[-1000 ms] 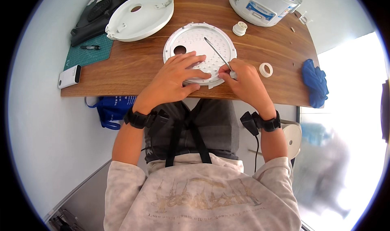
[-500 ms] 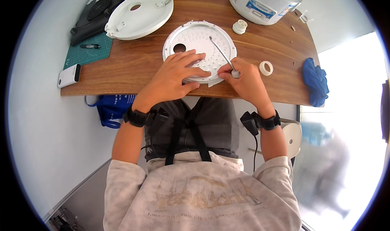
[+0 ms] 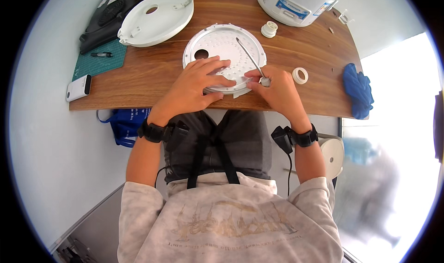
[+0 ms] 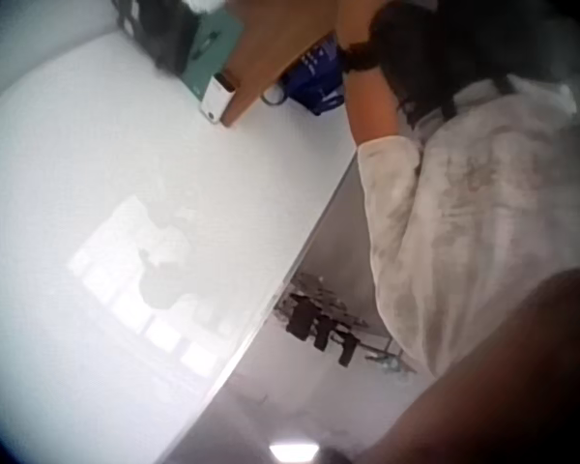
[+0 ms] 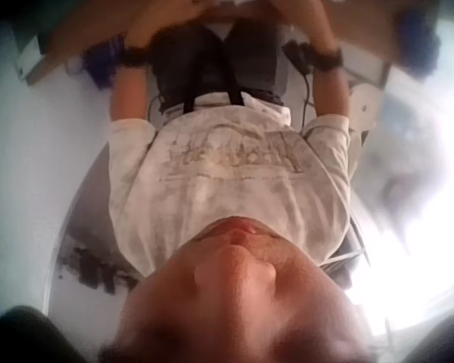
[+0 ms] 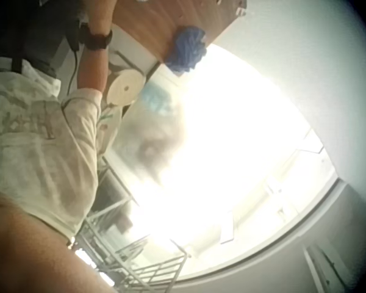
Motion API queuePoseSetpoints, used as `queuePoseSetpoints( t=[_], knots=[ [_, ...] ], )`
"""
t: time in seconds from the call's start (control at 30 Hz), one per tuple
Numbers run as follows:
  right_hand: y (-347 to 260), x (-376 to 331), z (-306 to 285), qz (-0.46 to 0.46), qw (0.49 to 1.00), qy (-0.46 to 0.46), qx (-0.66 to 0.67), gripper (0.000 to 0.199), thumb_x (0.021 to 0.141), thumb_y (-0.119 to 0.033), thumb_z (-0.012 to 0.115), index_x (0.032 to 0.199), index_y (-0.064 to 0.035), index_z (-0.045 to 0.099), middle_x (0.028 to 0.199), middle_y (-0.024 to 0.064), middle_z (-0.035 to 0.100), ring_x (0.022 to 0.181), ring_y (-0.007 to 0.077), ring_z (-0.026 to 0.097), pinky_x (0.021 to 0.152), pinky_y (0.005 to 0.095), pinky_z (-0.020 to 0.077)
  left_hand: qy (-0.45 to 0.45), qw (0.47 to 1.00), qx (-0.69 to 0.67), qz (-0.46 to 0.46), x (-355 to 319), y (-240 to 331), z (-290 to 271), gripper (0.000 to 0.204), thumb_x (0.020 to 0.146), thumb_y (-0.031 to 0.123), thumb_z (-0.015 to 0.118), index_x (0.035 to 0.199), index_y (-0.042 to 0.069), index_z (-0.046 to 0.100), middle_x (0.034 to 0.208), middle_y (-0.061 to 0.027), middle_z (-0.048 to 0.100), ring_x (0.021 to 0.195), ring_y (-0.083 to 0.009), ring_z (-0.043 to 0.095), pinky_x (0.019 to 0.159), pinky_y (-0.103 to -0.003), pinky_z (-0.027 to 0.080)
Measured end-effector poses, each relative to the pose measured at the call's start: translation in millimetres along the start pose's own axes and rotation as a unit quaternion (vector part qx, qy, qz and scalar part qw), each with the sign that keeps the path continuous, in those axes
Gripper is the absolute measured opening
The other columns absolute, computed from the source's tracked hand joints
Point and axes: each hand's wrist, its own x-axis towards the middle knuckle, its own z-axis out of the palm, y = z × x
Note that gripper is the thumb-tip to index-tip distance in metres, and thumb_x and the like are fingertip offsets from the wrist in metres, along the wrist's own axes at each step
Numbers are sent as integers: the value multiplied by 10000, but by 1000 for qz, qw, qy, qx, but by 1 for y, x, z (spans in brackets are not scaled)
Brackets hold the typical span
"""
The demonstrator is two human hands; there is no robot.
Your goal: The person uses a screwdriver to loosen and remove screws from a white perforated plastic lid, then separates the lid from its base. They insert a small white plastic component into the center of the lid and reattach the lid to the base.
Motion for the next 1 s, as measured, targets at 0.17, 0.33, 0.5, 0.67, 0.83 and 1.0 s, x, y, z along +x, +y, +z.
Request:
queuePoseSetpoints(
  t=[0.17,0.33,0.5,0.67,0.83,1.0],
  knots=[
    [5,-1,-1,-17,1000,11,10,204,819,-99,784,1006,-23,755,894,153,728,786,353,664,749,397,515,5,1000,-5,3,2,-1,0,407,776,67,799,1162,193,770,1521,-46,532,1447,-324,432,1184,-487,332],
    [4,-4,-2,-15,1000,13,14,152,835,-87,741,967,-13,747,878,155,721,740,325,647,722,380,517,5,1000,-2,5,3,-2,0,402,772,66,798,1154,189,772,1516,-44,537,1442,-321,438,1182,-486,335],
    [7,-5,1,-23,999,26,27,124,837,-88,720,927,-5,737,862,163,711,709,307,632,688,370,509,3,1000,4,1,2,0,1,405,767,63,799,1151,189,772,1516,-40,537,1443,-314,438,1181,-486,339],
    [-4,-2,-1,-17,1000,7,8,134,836,-110,721,898,8,721,846,174,704,682,321,632,659,383,504,1,1000,6,-1,1,-1,0,402,767,64,800,1147,192,774,1515,-38,536,1444,-308,439,1183,-486,340],
    [2,4,0,-65,997,18,-28,143,834,-122,712,864,17,704,808,203,694,687,379,641,652,416,508,9,1000,6,8,3,-2,0,406,762,67,807,1146,193,772,1496,-38,549,1439,-303,442,1184,-486,338],
    [0,9,1,-84,995,18,-59,147,829,-128,708,849,17,705,787,216,688,698,399,645,672,438,515,7,1000,1,5,4,0,-2,398,766,72,805,1143,195,771,1485,-47,556,1431,-299,444,1182,-481,338]
  ],
)
